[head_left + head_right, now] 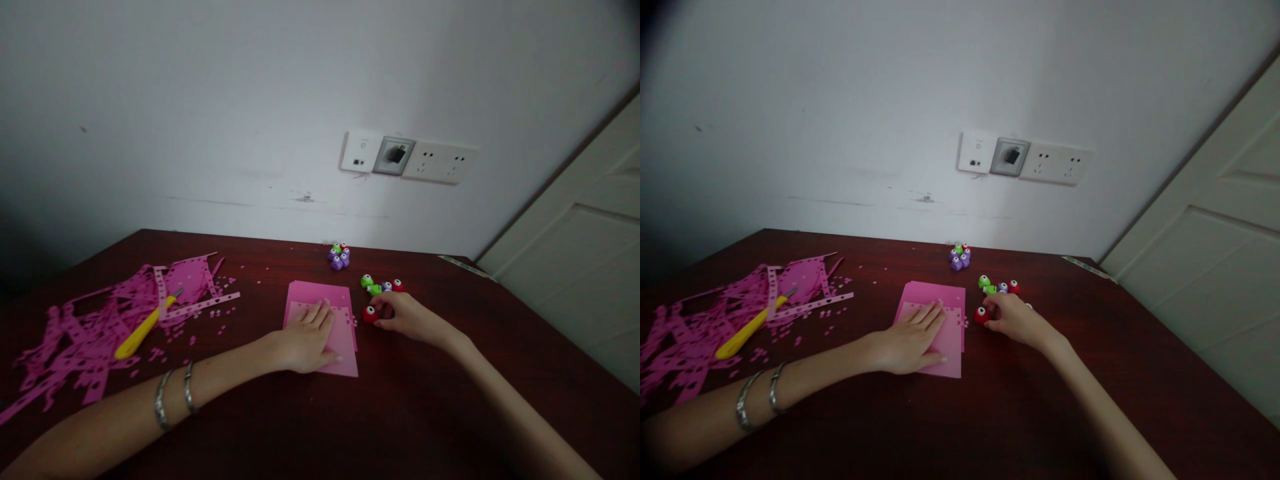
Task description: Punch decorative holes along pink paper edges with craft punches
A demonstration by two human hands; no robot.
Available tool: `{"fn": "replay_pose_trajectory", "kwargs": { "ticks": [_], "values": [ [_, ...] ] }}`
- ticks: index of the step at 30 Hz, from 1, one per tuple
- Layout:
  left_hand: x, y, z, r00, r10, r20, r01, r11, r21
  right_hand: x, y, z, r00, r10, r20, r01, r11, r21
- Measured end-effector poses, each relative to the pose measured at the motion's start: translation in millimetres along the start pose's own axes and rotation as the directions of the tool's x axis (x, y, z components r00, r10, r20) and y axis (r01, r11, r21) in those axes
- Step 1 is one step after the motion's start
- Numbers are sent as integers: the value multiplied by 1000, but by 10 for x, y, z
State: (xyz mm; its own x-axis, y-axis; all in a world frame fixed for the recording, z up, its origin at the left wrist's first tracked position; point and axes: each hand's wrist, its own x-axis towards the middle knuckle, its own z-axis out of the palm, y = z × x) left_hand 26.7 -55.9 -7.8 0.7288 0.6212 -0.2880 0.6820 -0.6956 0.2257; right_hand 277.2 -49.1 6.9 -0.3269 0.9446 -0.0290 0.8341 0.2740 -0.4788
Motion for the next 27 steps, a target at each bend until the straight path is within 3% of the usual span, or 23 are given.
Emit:
{"fn": "replay_pose_trajectory", "kwargs": {
  "ticks": [5,11,14,22,27],
  "values": [
    [1,-17,-6,1000,-1,-6,1,1000,2,-90,-146,-102,999,8,-45,-12,996,-84],
    [44,-94,40,998,-4,-58,5,1000,16,-93,-287,52,986,-19,168,13,999,39],
    [65,-119,44,997,-22,-73,22,1000,9,-59,-287,156,980,-16,198,1,997,75],
    [52,-131,-55,995,-46,-84,44,999,-28,-16,-210,174,997,30,71,-25,997,-66],
    [101,-242,-184,983,-10,-185,0,998,-55,1,-226,194,998,-8,-59,2,994,-111]
  ]
}}
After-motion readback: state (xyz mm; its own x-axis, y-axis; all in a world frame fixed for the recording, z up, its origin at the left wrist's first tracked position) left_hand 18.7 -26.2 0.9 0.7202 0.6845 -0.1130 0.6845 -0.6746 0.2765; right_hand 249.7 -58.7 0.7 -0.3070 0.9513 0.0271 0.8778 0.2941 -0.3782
